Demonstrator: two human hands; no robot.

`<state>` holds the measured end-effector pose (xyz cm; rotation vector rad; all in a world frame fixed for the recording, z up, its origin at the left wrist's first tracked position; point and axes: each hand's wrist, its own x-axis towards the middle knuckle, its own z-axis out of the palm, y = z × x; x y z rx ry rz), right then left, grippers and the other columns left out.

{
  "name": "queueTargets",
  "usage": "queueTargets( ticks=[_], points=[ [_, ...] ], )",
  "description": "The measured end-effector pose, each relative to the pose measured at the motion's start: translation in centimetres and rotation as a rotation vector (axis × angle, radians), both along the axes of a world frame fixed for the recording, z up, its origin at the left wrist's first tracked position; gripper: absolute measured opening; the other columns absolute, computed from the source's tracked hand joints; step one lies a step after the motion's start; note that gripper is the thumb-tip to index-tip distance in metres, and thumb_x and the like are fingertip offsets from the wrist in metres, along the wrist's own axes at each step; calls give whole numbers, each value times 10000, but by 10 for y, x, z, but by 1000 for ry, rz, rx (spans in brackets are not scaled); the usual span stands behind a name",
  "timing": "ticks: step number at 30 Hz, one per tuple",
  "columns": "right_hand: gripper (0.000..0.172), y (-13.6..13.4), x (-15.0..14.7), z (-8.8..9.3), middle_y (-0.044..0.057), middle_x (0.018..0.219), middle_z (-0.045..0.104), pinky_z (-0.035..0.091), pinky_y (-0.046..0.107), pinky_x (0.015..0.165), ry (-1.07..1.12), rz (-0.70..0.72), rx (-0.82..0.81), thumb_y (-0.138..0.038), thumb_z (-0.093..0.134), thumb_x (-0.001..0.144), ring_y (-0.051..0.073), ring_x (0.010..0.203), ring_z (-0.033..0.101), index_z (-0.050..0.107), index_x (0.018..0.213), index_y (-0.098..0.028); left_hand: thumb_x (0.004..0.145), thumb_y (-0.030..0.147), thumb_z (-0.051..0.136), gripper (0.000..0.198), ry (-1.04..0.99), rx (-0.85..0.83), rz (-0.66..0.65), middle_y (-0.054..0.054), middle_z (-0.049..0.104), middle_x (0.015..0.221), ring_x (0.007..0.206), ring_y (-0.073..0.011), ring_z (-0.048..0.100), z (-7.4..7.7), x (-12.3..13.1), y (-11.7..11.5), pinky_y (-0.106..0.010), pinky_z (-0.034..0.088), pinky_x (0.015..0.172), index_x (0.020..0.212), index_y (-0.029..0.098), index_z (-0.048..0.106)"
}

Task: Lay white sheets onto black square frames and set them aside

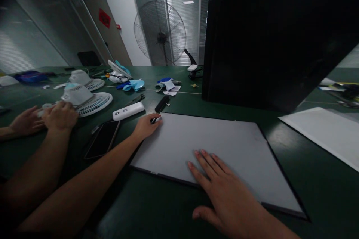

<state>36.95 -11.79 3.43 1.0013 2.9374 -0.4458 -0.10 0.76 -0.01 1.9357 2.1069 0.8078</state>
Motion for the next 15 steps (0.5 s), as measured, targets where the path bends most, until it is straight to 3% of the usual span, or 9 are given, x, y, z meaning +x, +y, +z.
queueTargets(
  ticks=[4,7,9,11,13,15],
  points=[
    [867,0,1,8,105,1729,138,320,706,1248,-37,-19,-63,-768,522,1005,421,1580,254,284,1689,-293,941,381,674,337,4,9,-28,-64,732,1423,1356,-300,664,3,1,-1,-412,467,1207,1227,256,803],
    [725,22,26,7,59,1713,271,325,704,1250,19,-67,50,-680,474,1055,380,1561,336,333,1680,-339,933,385,681,340,6,18,-39,-62,726,1432,1345,-294,671,4,2,-3,-402,471,1203,1224,258,804],
    [602,52,64,4,39,1689,354,258,708,1274,51,-195,247,-603,367,1103,356,1563,344,444,1641,-343,938,395,676,361,6,21,-47,-66,728,1430,1338,-290,676,5,2,-4,-394,477,1193,1247,250,795],
    [604,87,115,0,81,1663,409,189,629,1318,11,-422,441,-501,242,1139,314,1583,312,535,1596,-236,959,417,649,391,5,19,-49,-82,735,1417,1328,-294,681,5,3,-4,-394,487,1179,1277,230,781],
    [679,116,172,-8,197,1651,395,185,595,1312,-10,-625,593,-458,197,1136,340,1601,250,499,1597,-61,985,442,609,417,4,10,-44,-95,741,1403,1316,-301,687,5,3,-3,-399,499,1160,1296,215,769],
    [733,132,221,-18,284,1641,357,268,602,1242,-92,-822,589,-522,229,1133,396,1591,237,447,1613,-13,997,461,585,428,2,-3,-37,-103,747,1391,1304,-308,691,4,4,-2,-402,507,1145,1292,210,769]
  ],
)
